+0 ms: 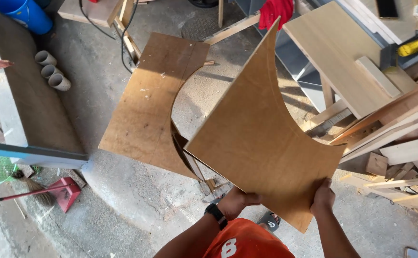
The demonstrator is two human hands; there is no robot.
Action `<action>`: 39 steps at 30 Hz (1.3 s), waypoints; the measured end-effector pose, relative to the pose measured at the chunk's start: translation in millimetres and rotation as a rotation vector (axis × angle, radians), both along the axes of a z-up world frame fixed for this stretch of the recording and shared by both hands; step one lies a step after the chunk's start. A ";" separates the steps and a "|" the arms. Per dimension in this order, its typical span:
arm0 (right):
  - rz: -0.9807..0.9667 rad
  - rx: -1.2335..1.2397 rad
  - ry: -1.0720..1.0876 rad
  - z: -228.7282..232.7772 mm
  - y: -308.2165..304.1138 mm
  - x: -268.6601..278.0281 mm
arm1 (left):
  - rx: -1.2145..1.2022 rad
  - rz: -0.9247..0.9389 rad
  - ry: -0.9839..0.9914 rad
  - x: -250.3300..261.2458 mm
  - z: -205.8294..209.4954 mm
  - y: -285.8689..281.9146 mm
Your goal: Measuring a curved wooden piece with a tape measure and marking a straight wooden board with a pencil for layout.
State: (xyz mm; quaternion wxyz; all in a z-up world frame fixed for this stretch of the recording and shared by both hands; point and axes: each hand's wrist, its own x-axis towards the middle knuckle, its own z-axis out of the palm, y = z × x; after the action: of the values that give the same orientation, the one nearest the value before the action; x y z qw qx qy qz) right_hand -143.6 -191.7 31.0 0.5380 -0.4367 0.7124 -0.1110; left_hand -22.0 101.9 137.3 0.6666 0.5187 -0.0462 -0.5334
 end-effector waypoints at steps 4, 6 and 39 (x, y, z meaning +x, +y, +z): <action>0.069 -0.088 -0.125 51.1 28.5 29.9 | -0.024 0.317 0.251 12.6 -53.6 37.9; 0.123 -0.102 -0.100 45.9 30.9 46.1 | -0.038 0.385 0.308 14.0 -67.8 55.1; 0.731 -0.361 0.113 4.9 12.8 75.3 | 0.346 -0.195 -0.139 20.4 -9.6 -0.7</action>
State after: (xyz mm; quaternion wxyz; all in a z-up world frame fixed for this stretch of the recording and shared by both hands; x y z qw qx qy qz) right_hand -68.3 -179.0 35.8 0.4165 -0.7540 0.5078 -0.0116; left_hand -1.6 101.2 127.7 0.5079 0.6542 -0.0499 -0.5582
